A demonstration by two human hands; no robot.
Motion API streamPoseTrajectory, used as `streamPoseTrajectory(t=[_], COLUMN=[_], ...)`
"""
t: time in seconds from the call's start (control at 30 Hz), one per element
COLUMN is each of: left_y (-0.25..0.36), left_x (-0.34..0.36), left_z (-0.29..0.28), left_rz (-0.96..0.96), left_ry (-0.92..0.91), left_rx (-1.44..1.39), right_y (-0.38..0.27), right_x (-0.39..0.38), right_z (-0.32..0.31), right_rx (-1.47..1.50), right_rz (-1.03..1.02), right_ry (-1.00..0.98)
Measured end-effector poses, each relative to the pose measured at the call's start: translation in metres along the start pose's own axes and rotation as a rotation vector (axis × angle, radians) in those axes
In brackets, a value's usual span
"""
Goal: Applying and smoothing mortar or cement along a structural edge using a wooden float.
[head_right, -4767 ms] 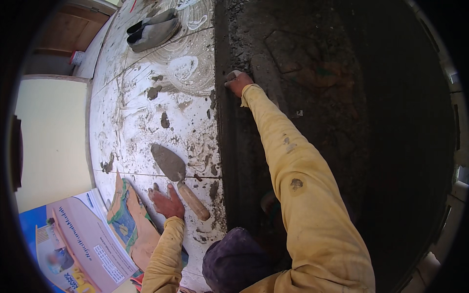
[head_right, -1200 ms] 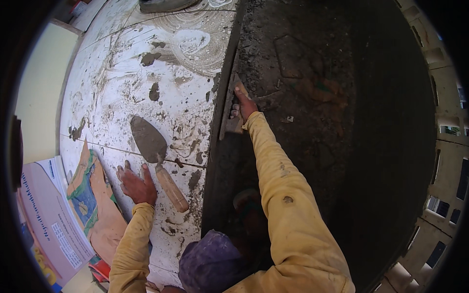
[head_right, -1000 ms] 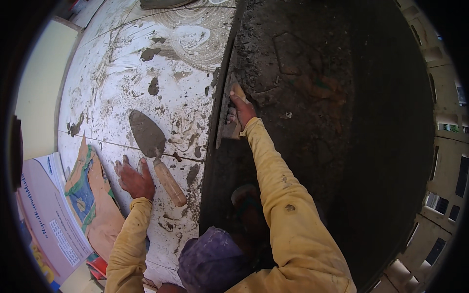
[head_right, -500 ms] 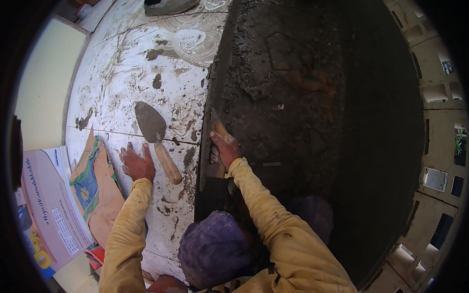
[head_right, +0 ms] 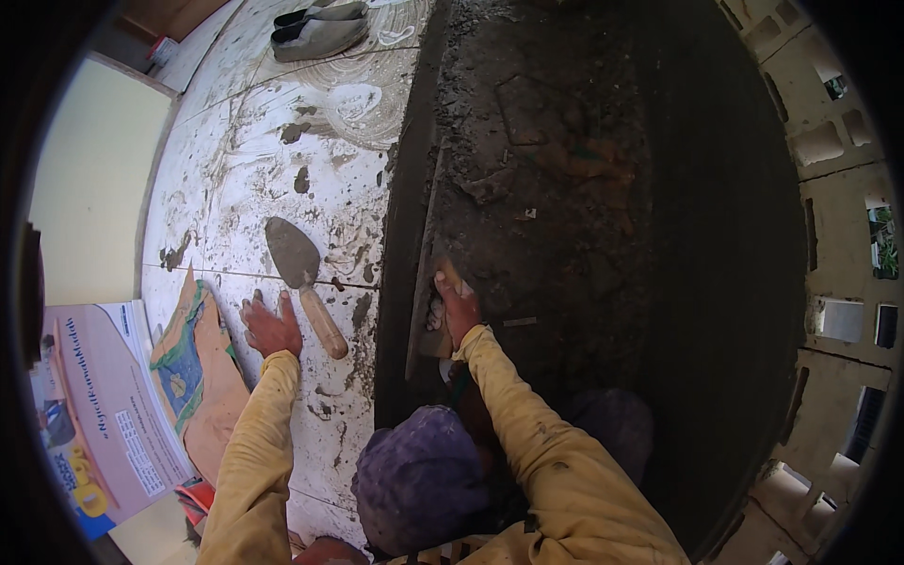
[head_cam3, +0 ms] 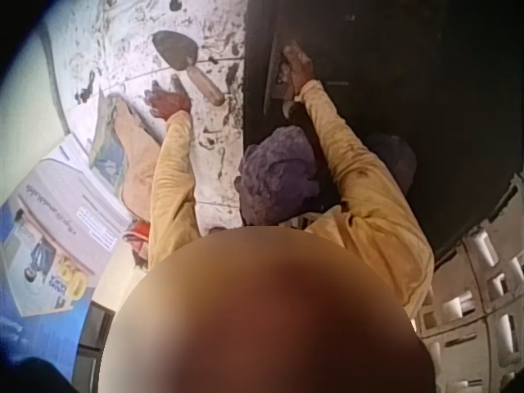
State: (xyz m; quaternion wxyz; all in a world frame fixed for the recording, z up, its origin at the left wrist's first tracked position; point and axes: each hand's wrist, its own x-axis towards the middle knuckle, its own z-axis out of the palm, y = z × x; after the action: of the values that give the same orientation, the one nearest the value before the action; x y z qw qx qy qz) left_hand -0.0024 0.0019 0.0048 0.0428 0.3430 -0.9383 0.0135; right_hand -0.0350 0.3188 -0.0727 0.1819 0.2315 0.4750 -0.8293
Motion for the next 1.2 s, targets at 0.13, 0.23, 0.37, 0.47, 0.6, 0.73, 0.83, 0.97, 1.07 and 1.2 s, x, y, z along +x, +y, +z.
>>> streamPoseTrajectory(t=[0.13, 0.23, 0.37, 0.47, 0.6, 0.73, 0.83, 0.97, 1.07, 1.2], left_y=[0.001, -0.008, -0.001, -0.022, -0.012, -0.016, -0.017, -0.024, -0.015, -0.028], left_x=[0.001, 0.003, -0.003, 0.001, 0.001, 0.003, 0.005, 0.012, 0.011, 0.011], left_z=[0.003, 0.005, 0.016, 0.003, 0.009, 0.009, 0.014, 0.008, 0.012, 0.013], left_rz=[0.009, 0.035, 0.098, 0.153, 0.194, 0.199, 0.224, 0.247, 0.271, 0.272], left_ry=[-0.007, 0.01, 0.021, 0.036, 0.024, -0.002, 0.013, 0.044, 0.041, -0.082], left_rx=[-0.027, -0.019, -0.019, 0.026, -0.016, 0.006, -0.108, -0.073, -0.072, 0.039], right_y=[-0.016, -0.03, -0.046, -0.049, -0.069, -0.108, -0.11, -0.074, -0.032, -0.012], right_x=[0.073, 0.12, 0.185, 0.196, 0.251, 0.303, 0.303, 0.22, 0.122, 0.015], right_z=[-0.013, 0.0, 0.004, 0.043, 0.029, 0.042, 0.042, 0.047, 0.031, 0.023], right_rx=[-0.016, 0.016, 0.044, -0.055, -0.049, -0.069, -0.087, -0.096, -0.115, -0.202], right_rz=[0.023, 0.151, 0.157, 0.126, 0.185, 0.202, 0.22, 0.308, 0.421, 0.407], right_ry=[0.026, -0.065, -0.069, -0.048, -0.07, -0.01, 0.002, 0.039, 0.118, 0.226])
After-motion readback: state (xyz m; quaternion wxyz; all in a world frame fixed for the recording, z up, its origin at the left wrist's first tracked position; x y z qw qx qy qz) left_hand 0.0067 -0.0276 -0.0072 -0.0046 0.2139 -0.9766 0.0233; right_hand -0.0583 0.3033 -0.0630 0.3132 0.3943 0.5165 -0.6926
